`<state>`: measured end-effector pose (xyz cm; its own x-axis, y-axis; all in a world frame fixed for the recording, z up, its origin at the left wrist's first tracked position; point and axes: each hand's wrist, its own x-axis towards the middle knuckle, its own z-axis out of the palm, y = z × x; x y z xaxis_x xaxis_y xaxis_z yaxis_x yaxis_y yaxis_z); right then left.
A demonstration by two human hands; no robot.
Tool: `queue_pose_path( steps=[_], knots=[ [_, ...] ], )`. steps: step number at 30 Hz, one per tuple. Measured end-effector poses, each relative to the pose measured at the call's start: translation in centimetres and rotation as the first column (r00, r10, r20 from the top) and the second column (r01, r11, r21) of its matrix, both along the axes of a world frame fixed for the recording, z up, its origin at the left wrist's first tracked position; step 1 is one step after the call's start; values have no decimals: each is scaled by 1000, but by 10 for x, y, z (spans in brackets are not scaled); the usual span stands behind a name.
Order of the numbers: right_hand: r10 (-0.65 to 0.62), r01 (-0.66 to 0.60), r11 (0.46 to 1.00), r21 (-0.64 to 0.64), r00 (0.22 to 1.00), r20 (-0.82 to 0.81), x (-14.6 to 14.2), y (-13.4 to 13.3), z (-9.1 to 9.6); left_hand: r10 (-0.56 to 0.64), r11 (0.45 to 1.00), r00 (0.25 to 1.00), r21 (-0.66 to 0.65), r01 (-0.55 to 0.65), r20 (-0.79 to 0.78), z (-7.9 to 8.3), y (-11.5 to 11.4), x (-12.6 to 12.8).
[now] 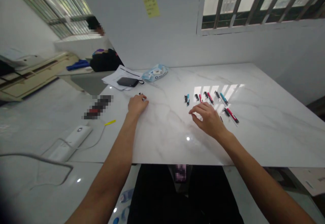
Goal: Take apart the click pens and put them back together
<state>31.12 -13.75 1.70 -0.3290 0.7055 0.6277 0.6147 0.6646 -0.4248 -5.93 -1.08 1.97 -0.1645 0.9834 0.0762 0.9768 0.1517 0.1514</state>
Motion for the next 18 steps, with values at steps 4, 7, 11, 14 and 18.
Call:
queue_pose_path(
  steps=[4, 7, 11, 14, 18],
  knots=[
    [103, -105, 994, 19, 992, 66, -21, 49, 20, -29, 999, 999, 43, 29, -14, 0, 4, -4],
    [140, -143, 990, 19, 986, 89, -21, 79, 15, -6, 998, 1000, 65, 6, -2, -1, 8, -8],
    [51, -50, 999, -22, 999, 11, -10, 88, 4, -18, 1000, 999, 11, 18, -27, 2, 11, -10],
    [20, -22, 998, -55, 999, -32, -5, 80, 5, -51, 998, 998, -26, 51, -31, 6, 11, -8],
    [1, -7, 993, -117, 999, -47, -9, 73, 8, -29, 1000, 999, -10, 29, 13, 13, 6, 2]
  ],
)
